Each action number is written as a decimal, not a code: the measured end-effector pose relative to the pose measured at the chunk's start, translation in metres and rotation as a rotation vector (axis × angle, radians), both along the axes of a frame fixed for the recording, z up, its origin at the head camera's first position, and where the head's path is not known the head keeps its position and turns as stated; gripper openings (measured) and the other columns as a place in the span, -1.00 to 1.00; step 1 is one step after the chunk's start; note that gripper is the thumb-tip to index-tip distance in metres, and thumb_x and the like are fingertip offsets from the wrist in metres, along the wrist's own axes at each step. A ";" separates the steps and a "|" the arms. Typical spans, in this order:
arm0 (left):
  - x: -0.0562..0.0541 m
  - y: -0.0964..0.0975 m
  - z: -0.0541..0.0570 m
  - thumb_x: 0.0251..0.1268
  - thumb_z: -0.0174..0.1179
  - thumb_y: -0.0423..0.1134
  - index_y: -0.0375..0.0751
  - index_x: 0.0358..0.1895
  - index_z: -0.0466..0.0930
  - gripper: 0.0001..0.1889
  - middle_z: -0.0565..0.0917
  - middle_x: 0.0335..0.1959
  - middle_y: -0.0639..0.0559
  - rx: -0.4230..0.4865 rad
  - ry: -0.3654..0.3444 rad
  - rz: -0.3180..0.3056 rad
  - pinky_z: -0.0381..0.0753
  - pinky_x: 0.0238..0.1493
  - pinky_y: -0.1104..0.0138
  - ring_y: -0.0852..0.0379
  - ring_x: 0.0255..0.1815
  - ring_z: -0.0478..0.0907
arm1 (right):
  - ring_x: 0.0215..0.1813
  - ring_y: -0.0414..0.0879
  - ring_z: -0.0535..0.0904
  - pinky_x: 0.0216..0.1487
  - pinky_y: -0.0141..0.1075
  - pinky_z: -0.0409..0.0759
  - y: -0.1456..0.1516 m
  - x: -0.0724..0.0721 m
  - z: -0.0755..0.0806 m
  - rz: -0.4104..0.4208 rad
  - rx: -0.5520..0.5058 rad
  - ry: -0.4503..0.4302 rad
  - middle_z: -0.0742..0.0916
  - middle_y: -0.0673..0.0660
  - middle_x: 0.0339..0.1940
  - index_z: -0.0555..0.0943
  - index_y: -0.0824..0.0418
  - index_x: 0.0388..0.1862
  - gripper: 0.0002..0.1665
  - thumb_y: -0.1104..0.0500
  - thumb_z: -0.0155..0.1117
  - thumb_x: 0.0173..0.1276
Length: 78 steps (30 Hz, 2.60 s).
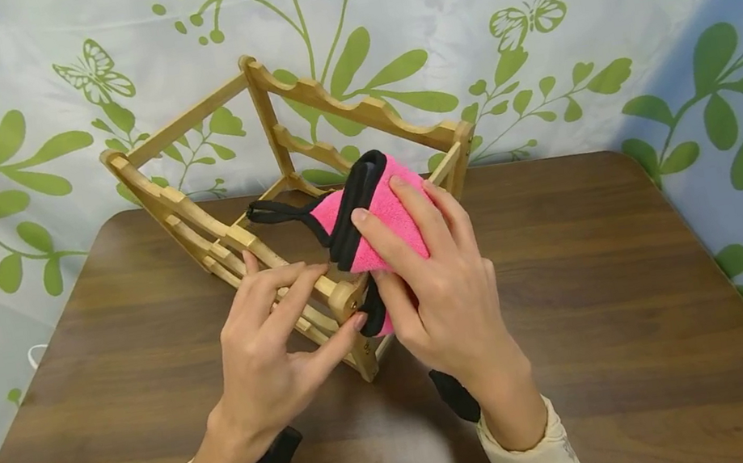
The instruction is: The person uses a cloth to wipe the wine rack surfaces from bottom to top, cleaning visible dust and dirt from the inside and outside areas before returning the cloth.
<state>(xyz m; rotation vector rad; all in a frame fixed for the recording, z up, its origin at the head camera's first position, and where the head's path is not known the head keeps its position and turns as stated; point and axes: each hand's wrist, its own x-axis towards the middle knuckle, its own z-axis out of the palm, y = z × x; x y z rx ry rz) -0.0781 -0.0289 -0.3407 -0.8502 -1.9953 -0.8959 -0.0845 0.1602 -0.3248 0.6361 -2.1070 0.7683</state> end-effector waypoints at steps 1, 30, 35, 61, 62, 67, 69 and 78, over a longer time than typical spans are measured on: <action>-0.001 -0.001 0.000 -0.12 0.59 -0.19 -0.39 -0.07 0.67 -0.48 0.59 -0.17 -0.20 0.002 0.001 -0.001 0.18 0.28 -0.30 -0.14 -0.11 0.54 | 0.39 0.20 0.31 0.13 0.19 0.50 0.000 -0.002 -0.001 -0.010 -0.006 0.006 0.52 0.27 0.34 0.65 0.19 0.18 -0.53 0.03 0.03 0.43; -0.001 -0.016 0.004 -0.17 0.61 -0.23 -0.36 -0.14 0.70 -0.54 0.64 -0.19 -0.12 0.024 -0.025 -0.078 0.19 0.32 -0.23 -0.07 -0.16 0.60 | 0.40 0.21 0.26 0.34 0.14 0.27 0.010 -0.038 -0.021 -0.105 -0.252 0.094 0.45 0.36 0.36 0.52 0.32 0.22 -0.57 0.30 0.17 0.37; -0.004 -0.020 0.005 -0.17 0.61 -0.23 -0.36 -0.15 0.70 -0.54 0.64 -0.18 -0.12 0.018 -0.043 -0.114 0.18 0.33 -0.22 -0.07 -0.14 0.60 | 0.38 0.22 0.29 0.34 0.13 0.28 0.012 -0.038 -0.022 -0.147 -0.265 0.110 0.45 0.38 0.34 0.50 0.33 0.22 -0.56 0.26 0.16 0.38; -0.015 -0.044 0.008 -0.16 0.61 -0.26 -0.38 -0.10 0.70 -0.52 0.64 -0.17 -0.12 -0.057 -0.052 -0.230 0.18 0.36 -0.16 -0.06 -0.11 0.61 | 0.16 0.17 0.48 0.17 0.06 0.45 0.006 -0.037 -0.018 -0.305 -0.410 0.287 0.63 0.29 0.13 0.63 0.27 0.03 -0.63 0.22 0.28 0.24; -0.016 -0.046 0.008 -0.16 0.60 -0.26 -0.39 -0.10 0.70 -0.52 0.64 -0.17 -0.12 -0.062 -0.050 -0.236 0.18 0.36 -0.16 -0.05 -0.11 0.61 | 0.14 0.16 0.50 0.15 0.05 0.47 0.006 -0.037 -0.018 -0.323 -0.423 0.303 0.64 0.28 0.11 0.63 0.26 0.02 -0.63 0.22 0.29 0.22; -0.020 -0.052 0.008 -0.13 0.59 -0.24 -0.39 -0.10 0.70 -0.53 0.65 -0.17 -0.12 -0.077 -0.064 -0.260 0.18 0.36 -0.17 -0.05 -0.10 0.61 | 0.10 0.13 0.54 0.10 0.01 0.51 0.009 -0.038 -0.019 -0.362 -0.448 0.337 0.67 0.24 0.07 0.64 0.24 -0.02 -0.63 0.19 0.31 0.18; -0.021 -0.053 0.008 -0.11 0.58 -0.23 -0.39 -0.10 0.70 -0.54 0.65 -0.17 -0.12 -0.077 -0.067 -0.267 0.18 0.36 -0.17 -0.05 -0.11 0.61 | 0.09 0.12 0.54 0.10 0.00 0.51 0.011 -0.037 -0.018 -0.366 -0.455 0.337 0.67 0.23 0.05 0.66 0.25 -0.02 -0.64 0.19 0.32 0.17; -0.027 -0.063 0.007 -0.12 0.59 -0.23 -0.38 -0.10 0.71 -0.54 0.66 -0.17 -0.11 -0.087 -0.089 -0.325 0.18 0.38 -0.14 -0.04 -0.10 0.59 | 0.03 0.00 0.55 0.02 -0.22 0.55 0.021 -0.030 -0.011 -0.380 -0.560 0.295 0.66 0.21 -0.04 0.66 0.40 -0.11 -0.64 0.19 0.31 0.16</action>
